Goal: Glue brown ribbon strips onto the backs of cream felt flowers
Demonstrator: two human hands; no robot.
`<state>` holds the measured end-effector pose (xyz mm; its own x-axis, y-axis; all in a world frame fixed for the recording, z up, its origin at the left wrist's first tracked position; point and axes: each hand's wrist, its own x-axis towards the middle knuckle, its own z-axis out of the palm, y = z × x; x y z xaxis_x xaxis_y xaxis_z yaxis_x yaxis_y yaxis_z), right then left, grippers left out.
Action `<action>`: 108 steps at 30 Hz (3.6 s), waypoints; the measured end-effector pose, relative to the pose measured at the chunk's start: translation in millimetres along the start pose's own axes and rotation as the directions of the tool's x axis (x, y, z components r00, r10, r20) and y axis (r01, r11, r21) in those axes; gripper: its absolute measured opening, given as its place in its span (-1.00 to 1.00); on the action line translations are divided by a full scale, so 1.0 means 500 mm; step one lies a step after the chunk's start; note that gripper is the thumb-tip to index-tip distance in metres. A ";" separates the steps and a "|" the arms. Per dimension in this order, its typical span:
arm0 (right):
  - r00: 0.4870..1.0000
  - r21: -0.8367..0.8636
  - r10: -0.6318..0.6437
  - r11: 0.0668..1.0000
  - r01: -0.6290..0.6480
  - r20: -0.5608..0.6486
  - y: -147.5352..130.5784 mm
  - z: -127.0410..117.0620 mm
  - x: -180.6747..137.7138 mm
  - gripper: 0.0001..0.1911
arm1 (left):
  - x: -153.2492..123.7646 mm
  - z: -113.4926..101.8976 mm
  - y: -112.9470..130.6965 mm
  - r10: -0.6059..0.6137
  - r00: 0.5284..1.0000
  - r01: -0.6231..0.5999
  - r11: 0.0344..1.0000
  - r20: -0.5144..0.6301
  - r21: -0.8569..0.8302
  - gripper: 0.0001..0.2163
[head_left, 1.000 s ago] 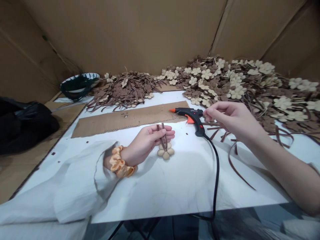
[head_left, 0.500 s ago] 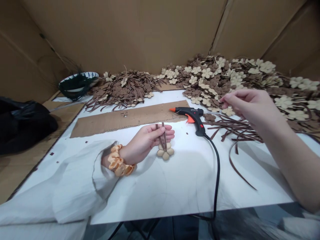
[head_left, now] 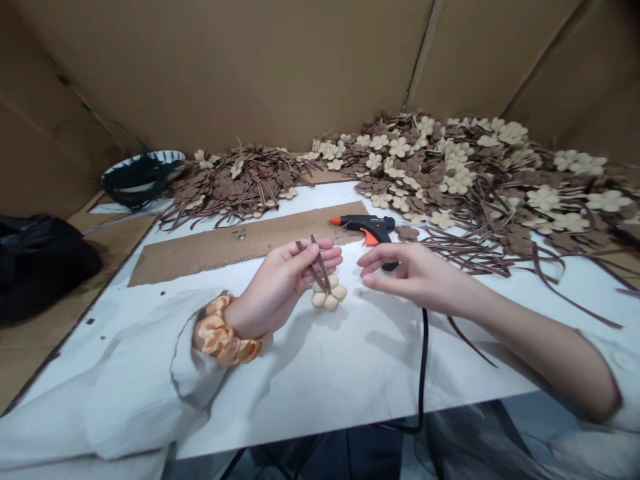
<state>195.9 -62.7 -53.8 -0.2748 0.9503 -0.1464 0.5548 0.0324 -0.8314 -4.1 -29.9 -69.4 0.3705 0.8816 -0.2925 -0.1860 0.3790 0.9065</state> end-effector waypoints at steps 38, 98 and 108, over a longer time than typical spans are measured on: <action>0.947 0.236 -0.218 0.932 0.274 -0.238 0.005 0.056 0.000 -0.85 | -0.032 0.019 -0.037 0.540 0.820 -0.501 0.516 0.190 0.695 -0.86; 0.902 -0.097 -0.238 0.971 0.217 -0.359 -0.075 -0.065 0.113 -0.82 | 0.057 -0.050 0.246 0.058 0.977 -0.079 0.993 -0.205 -0.092 -0.88; 0.954 -0.693 0.194 0.656 -0.299 -0.228 0.035 -0.060 0.022 -0.65 | 0.057 -0.137 0.293 0.132 0.954 -0.180 0.970 -0.270 -0.163 -0.90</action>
<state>226.0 -42.4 -53.9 0.0243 0.9835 -0.1793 0.9904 -0.0481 -0.1299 -83.1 70.2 34.3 0.0835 0.9669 -0.2412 -0.3954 0.2543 0.8826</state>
